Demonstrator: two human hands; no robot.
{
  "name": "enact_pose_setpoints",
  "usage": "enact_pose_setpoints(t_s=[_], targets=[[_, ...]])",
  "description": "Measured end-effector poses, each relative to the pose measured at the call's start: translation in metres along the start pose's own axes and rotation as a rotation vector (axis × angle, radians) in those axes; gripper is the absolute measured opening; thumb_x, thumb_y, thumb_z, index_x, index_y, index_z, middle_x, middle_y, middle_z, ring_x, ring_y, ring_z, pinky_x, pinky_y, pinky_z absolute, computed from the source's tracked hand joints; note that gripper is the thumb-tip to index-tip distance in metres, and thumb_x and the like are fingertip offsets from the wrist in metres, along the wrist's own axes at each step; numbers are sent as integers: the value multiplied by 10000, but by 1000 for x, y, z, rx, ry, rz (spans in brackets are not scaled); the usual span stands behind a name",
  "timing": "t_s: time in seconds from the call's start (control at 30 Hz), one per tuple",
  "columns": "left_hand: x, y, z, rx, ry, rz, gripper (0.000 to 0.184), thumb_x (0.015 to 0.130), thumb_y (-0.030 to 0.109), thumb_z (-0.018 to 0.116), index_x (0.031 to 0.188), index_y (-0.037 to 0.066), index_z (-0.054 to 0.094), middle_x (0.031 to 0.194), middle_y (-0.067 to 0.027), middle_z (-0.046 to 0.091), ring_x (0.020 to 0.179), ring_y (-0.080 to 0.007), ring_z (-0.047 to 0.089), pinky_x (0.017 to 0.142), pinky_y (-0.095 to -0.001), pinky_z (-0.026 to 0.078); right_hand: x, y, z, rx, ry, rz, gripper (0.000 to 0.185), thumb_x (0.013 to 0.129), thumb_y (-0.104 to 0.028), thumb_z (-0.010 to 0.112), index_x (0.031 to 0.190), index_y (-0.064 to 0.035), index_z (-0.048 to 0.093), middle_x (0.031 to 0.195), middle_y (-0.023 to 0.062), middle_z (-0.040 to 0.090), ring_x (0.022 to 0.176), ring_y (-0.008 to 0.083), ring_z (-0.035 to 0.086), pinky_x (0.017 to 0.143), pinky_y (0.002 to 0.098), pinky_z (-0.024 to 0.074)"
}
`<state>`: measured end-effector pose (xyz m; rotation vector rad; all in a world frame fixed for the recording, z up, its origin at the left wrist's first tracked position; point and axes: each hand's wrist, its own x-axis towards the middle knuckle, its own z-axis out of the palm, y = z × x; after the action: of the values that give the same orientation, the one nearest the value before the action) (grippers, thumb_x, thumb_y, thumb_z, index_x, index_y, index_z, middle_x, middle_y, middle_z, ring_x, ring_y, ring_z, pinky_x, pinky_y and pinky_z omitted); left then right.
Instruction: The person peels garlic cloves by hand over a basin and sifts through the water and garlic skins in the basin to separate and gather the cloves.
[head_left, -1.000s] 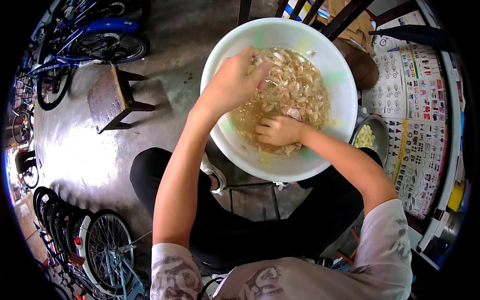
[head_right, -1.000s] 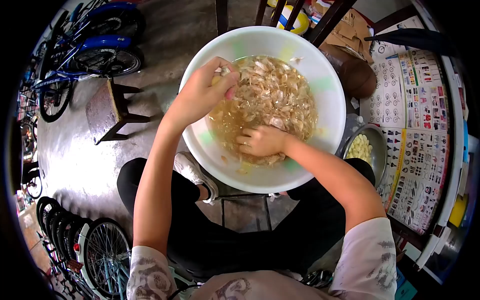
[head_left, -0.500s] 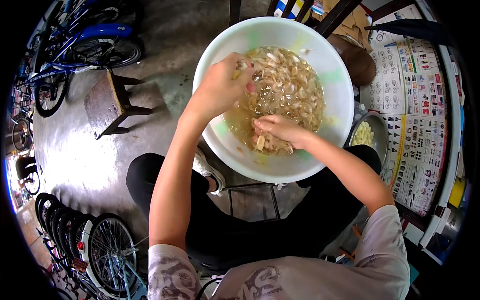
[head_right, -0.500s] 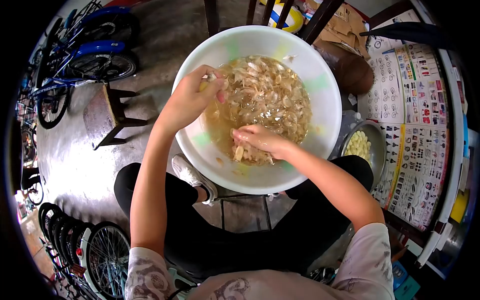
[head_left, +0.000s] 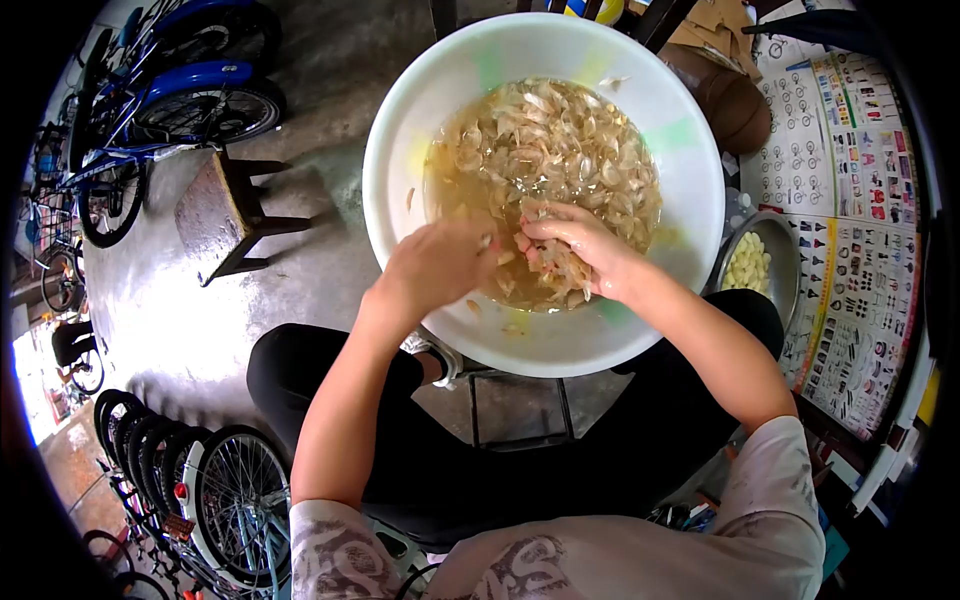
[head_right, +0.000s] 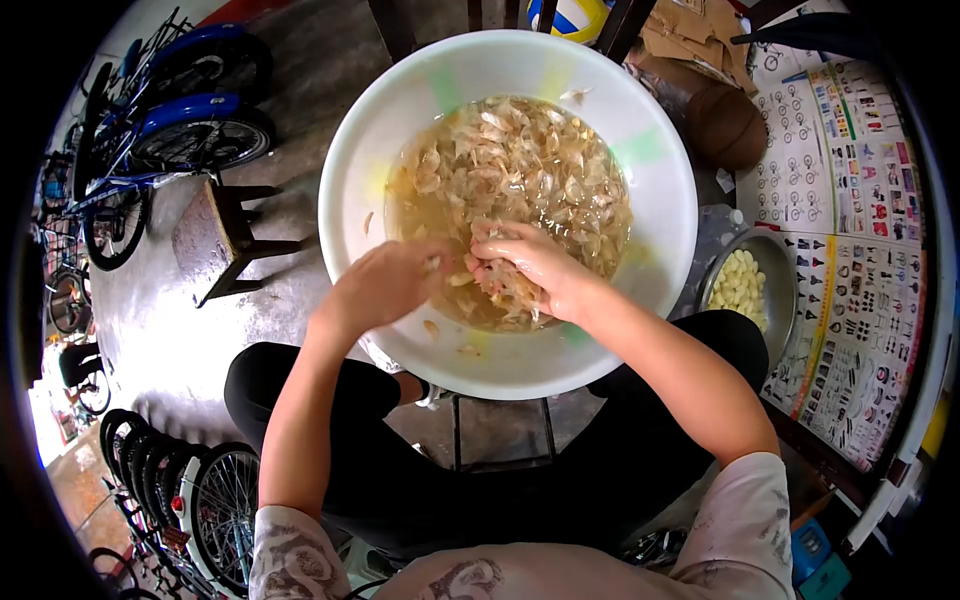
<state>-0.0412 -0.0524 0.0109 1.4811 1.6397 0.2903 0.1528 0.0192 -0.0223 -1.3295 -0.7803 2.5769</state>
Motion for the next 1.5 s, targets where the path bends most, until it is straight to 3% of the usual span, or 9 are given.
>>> enact_pose_setpoints(t_s=[0.1, 0.2, 0.43, 0.63, 0.8, 0.93, 1.1, 1.23, 1.5], targets=[[-7, 0, 8, 192, -27, -60, 198, 897, 199, 515, 966, 55, 632, 756, -182, 638, 754, -370, 631, 761, -457, 481, 3, -2, -1, -138, 43, -54, 174, 944, -198, 604, 1037, -53, 583, 864, 78, 653, 764, 135, 641, 623, 293, 513], [-2, -6, 7, 210, 60, -49, 189, 907, 203, 546, 960, 40, 624, 697, -183, 627, 756, -377, 633, 781, -456, 480, -8, -11, 8, -1433, 97, -278, 418, 970, -433, 534, 1061, -39, 639, 994, 135, 655, 922, 299, 641, 782, 421, 528], [13, 5, 0, 206, 203, -45, 228, 947, 247, 557, 1010, 38, 620, 719, -209, 623, 757, -404, 609, 737, -468, 470, -30, -7, -17, -1961, 79, -778, 380, 906, -358, 634, 1139, -59, 648, 1108, 115, 576, 1093, 328, 541, 873, 462, 494], [26, 6, -7, -358, 238, -89, 258, 967, 259, 558, 961, 5, 604, 670, -129, 617, 636, -254, 625, 593, -383, 473, -2, -8, 10, -1649, -2, -632, 174, 849, -123, 623, 987, -47, 696, 1015, 78, 631, 999, 254, 600, 773, 418, 521], [22, 14, -17, -702, 179, -150, 297, 983, 301, 554, 929, 11, 594, 665, 2, 512, 615, -75, 488, 561, -242, 398, 35, 42, 4, -1967, -42, -848, 101, 783, -83, 603, 831, -56, 688, 930, 82, 644, 913, 262, 637, 772, 379, 533], [20, 10, -17, -703, 176, -144, 289, 983, 290, 553, 939, 7, 593, 674, -1, 519, 605, -75, 476, 559, -241, 388, 37, 36, 9, -1953, -50, -848, 100, 809, -88, 608, 839, -30, 684, 962, 100, 659, 931, 273, 636, 775, 384, 529], [12, 11, -27, -740, 202, -140, 295, 983, 298, 553, 967, 6, 595, 679, 12, 511, 592, -61, 433, 551, -229, 363, 30, -3, 8, -696, -150, -76, 184, 967, -54, 492, 1099, 6, 604, 1017, 108, 650, 859, 194, 656, 744, 305, 559], [11, 8, -33, -787, 189, -119, 304, 984, 306, 552, 985, 5, 597, 685, 11, 520, 586, -54, 431, 546, -221, 357, 29, -5, -2, -423, -284, -14, 264, 954, -43, 505, 1201, 18, 578, 1127, 106, 602, 977, 144, 622, 863, 305, 560], [12, 9, -36, -800, 186, -119, 305, 982, 317, 556, 995, 15, 603, 699, 7, 537, 588, -50, 445, 526, -219, 355, 30, -7, 4, -752, -309, -25, 246, 904, -65, 580, 1139, 6, 594, 956, 72, 644, 860, 121, 630, 757, 265, 522]])
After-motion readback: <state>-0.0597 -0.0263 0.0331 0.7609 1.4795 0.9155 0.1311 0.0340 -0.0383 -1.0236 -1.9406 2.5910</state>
